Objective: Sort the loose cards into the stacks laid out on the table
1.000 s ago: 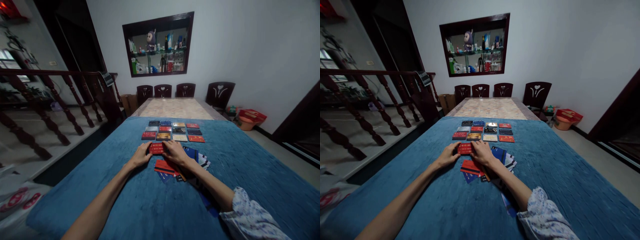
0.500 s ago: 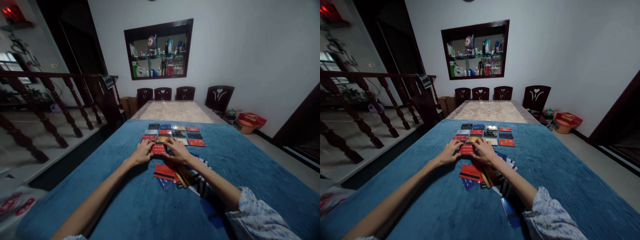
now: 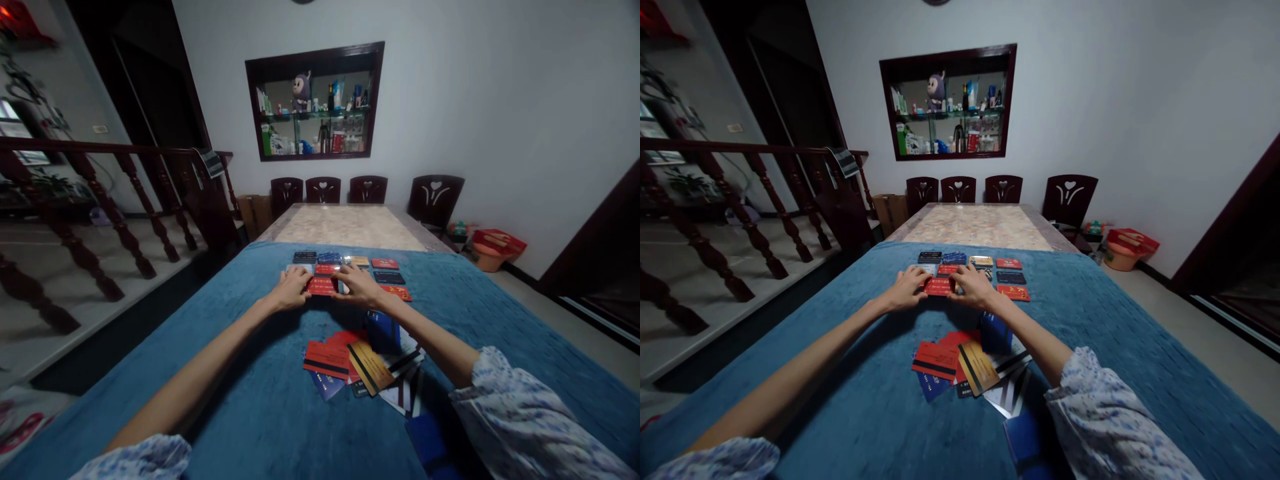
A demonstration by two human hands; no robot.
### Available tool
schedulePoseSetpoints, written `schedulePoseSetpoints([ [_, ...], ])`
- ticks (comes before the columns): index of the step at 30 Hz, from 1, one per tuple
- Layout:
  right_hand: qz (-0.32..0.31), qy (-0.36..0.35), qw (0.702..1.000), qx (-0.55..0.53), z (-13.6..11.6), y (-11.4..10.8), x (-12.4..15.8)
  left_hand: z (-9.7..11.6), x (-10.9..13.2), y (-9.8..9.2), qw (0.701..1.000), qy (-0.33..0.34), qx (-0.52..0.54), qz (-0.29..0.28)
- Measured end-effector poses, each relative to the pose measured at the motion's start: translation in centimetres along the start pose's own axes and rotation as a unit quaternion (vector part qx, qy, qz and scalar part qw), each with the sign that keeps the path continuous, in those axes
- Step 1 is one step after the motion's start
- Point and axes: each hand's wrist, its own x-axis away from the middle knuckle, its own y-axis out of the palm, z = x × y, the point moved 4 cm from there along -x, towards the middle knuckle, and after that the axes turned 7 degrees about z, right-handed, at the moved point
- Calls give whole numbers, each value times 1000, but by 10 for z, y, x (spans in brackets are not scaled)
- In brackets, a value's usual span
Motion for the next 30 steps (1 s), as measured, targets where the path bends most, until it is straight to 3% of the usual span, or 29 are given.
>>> schedulePoseSetpoints([
  [15, -37, -16, 999, 28, 38, 12, -39, -16, -50, 17, 1000, -19, -8, -14],
  [30, -92, 47, 993, 56, 62, 29, -66, -26, -88, 40, 995, -58, -46, -68],
])
